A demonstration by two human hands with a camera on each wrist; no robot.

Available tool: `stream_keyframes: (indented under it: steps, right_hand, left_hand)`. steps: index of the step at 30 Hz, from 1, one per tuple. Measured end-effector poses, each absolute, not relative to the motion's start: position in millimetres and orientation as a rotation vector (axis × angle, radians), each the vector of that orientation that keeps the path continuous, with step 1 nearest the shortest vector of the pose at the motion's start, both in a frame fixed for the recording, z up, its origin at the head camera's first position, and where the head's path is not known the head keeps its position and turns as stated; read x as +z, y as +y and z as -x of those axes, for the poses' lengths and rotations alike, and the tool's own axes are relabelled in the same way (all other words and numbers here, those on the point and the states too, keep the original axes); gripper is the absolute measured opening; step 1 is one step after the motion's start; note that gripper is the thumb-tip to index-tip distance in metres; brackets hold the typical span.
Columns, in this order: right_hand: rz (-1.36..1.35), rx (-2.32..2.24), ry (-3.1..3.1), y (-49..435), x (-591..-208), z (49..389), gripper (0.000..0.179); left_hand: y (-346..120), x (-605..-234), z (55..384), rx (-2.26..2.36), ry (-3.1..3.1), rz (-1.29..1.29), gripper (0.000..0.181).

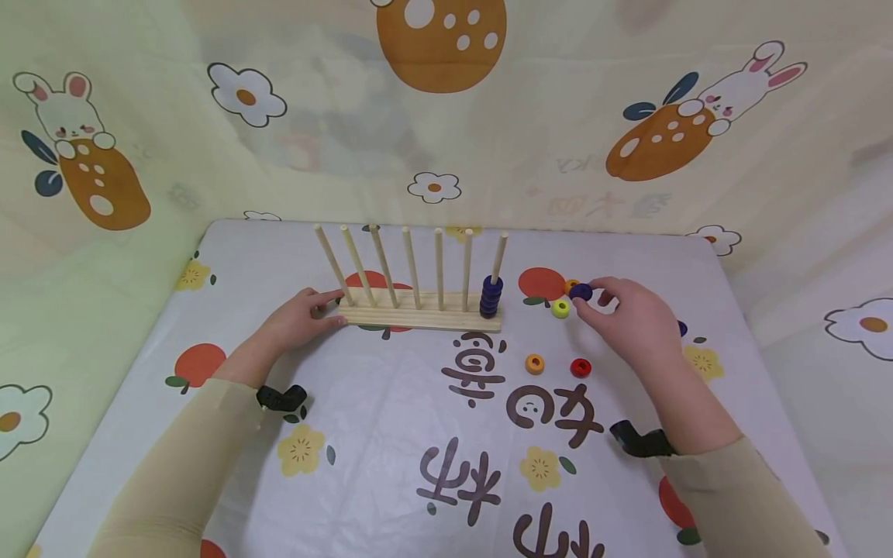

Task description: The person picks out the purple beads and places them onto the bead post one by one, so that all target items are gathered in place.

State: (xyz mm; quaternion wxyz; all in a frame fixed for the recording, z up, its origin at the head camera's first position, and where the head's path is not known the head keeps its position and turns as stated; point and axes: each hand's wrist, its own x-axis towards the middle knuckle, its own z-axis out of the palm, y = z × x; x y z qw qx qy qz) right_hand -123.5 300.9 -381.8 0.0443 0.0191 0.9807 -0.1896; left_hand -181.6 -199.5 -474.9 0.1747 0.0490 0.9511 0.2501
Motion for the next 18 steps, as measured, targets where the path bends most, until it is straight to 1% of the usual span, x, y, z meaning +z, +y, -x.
stream_keyframes:
  steps: [5, 9, 15, 18]
  right_hand:
    - [-0.04, -0.606, 2.999, 291, -377, 126, 0.073]
    - [-0.02, -0.647, 3.009, 285, -374, 128, 0.068]
    - [-0.044, -0.714, 3.018, 275, -370, 129, 0.073]
    - [-0.041, -0.746, 3.036, 270, -367, 130, 0.07]
  left_hand:
    - [-199, -475, 182, 0.71, 2.694, -0.136, 0.066]
    - [-199, -474, 182, 0.703, 2.691, -0.132, 0.066]
    - [-199, -472, 181, 0.697, 2.689, -0.135, 0.066]
    - [-198, -471, 181, 0.699, 2.686, -0.134, 0.066]
